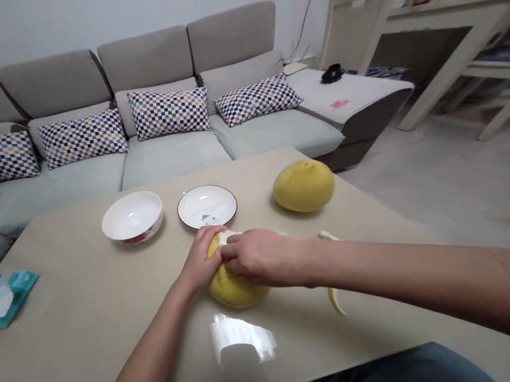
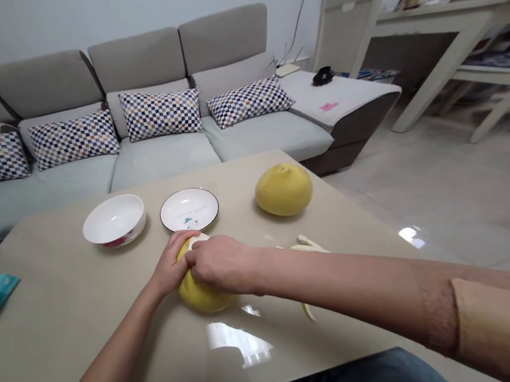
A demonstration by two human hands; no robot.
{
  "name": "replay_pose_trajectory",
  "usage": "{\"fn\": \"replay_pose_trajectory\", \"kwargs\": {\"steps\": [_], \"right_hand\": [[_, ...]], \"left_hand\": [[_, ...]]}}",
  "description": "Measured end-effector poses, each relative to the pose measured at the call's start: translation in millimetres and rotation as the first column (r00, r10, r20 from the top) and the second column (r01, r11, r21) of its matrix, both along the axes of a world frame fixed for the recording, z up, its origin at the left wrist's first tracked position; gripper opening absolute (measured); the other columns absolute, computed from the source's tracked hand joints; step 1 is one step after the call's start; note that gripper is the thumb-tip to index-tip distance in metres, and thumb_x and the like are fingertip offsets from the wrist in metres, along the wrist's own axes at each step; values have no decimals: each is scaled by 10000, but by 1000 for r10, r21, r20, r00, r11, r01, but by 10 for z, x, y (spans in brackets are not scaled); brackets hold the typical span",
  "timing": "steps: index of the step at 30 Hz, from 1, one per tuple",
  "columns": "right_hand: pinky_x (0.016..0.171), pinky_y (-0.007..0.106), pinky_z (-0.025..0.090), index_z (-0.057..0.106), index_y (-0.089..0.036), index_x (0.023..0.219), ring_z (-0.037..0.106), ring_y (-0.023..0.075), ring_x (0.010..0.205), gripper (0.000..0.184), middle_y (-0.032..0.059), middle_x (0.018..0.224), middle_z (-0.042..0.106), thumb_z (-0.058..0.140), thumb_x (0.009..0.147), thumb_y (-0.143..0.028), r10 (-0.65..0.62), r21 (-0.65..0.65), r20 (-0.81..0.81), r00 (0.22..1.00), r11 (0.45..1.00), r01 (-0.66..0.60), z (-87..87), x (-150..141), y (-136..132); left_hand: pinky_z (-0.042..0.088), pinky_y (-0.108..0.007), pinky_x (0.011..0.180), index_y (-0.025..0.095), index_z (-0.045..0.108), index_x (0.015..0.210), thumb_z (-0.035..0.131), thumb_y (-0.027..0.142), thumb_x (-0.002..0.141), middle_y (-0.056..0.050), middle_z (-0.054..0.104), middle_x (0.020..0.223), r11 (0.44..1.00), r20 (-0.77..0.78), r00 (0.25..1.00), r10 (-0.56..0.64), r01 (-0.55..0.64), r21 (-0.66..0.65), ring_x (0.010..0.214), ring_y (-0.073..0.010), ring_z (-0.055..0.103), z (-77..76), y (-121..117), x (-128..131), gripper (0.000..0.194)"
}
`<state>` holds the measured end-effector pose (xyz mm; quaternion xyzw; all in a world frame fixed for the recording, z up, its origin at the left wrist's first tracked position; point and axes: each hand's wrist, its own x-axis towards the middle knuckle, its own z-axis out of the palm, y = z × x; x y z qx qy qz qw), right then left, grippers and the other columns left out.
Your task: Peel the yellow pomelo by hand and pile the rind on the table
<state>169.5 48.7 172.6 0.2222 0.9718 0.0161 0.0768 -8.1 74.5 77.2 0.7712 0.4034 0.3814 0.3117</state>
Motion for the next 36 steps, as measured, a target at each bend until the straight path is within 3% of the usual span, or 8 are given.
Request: {"fn": "replay_pose_trajectory", "kwargs": {"steps": [6, 11, 18, 21, 25, 30, 34, 36], "right_hand": [[720, 334, 422, 708, -141, 775, 515, 223, 879, 66, 90, 929, 652, 653, 738, -138, 87, -96, -104, 991, 991, -97, -80, -26, 32], [768, 357, 434, 657, -149, 760, 463, 200, 802, 140, 85, 870, 609, 546, 688, -104, 53, -126, -356, 933, 987, -104, -221, 82, 39], [684, 302, 444, 562, -206, 725, 496, 184, 773, 168, 27, 752, 538, 494, 650, -72, -242, -302, -767, 594, 953, -1, -445, 254, -168], [722, 317, 450, 526, -215, 723, 514, 184, 804, 150, 34, 818, 547, 496, 682, -74, -307, -342, -777, 549, 939, 40, -401, 309, -292], [767, 365, 449, 515, -214, 767, 504, 217, 853, 76, 65, 899, 559, 580, 757, -175, -325, -220, -750, 575, 944, 247, -408, 283, -461], [827, 422, 496, 534, -195, 877, 551, 266, 973, 45, 131, 1009, 589, 508, 842, -184, -430, -138, -782, 452, 826, 547, -631, 285, -625], [911, 494, 525, 492, -122, 1248, 583, 316, 1152, 427, 219, 1257, 594, 488, 828, -197, -513, -101, -716, 473, 747, 657, -791, 402, -711], [897, 478, 548, 478, -100, 1301, 624, 308, 1132, 480, 231, 1267, 619, 470, 828, -184, -537, -90, -679, 500, 737, 670, -830, 461, -725]], "left_hand": [[385, -437, 1126, 234, 568, 1223, 548, 215, 813, -79, 531, 1301, 1000, 20, 999, -29, 28, 10, 1259, -247, 495, -19, -40, -31, 411], [388, -456, 1115, 226, 561, 1227, 521, 285, 847, -89, 544, 1290, 999, 49, 998, -37, 35, 37, 1247, -260, 497, -61, -12, -32, 386], [401, -427, 1095, 211, 558, 1236, 512, 321, 852, -105, 543, 1275, 999, 50, 999, -14, 12, 43, 1235, -259, 504, -52, -53, 20, 403], [403, -418, 1091, 211, 563, 1223, 497, 351, 856, -104, 547, 1275, 999, 45, 999, 27, -29, 37, 1237, -261, 508, -46, -65, 17, 398], [392, -436, 1096, 210, 546, 1234, 483, 338, 861, -103, 533, 1288, 997, 42, 997, 69, -71, 39, 1246, -263, 498, -40, -130, 41, 400], [383, -475, 1104, 227, 503, 1267, 529, 290, 825, -107, 489, 1310, 975, -11, 979, 202, -200, 94, 1270, -275, 465, -33, -447, 177, 447], [369, -518, 1107, 235, 465, 1282, 590, 270, 782, -115, 433, 1372, 954, -84, 958, 274, -259, 153, 1294, -307, 422, -34, -684, 308, 516], [366, -528, 1105, 228, 458, 1282, 602, 260, 771, -118, 434, 1380, 948, -105, 954, 281, -258, 188, 1288, -316, 417, -27, -725, 359, 532]]}}
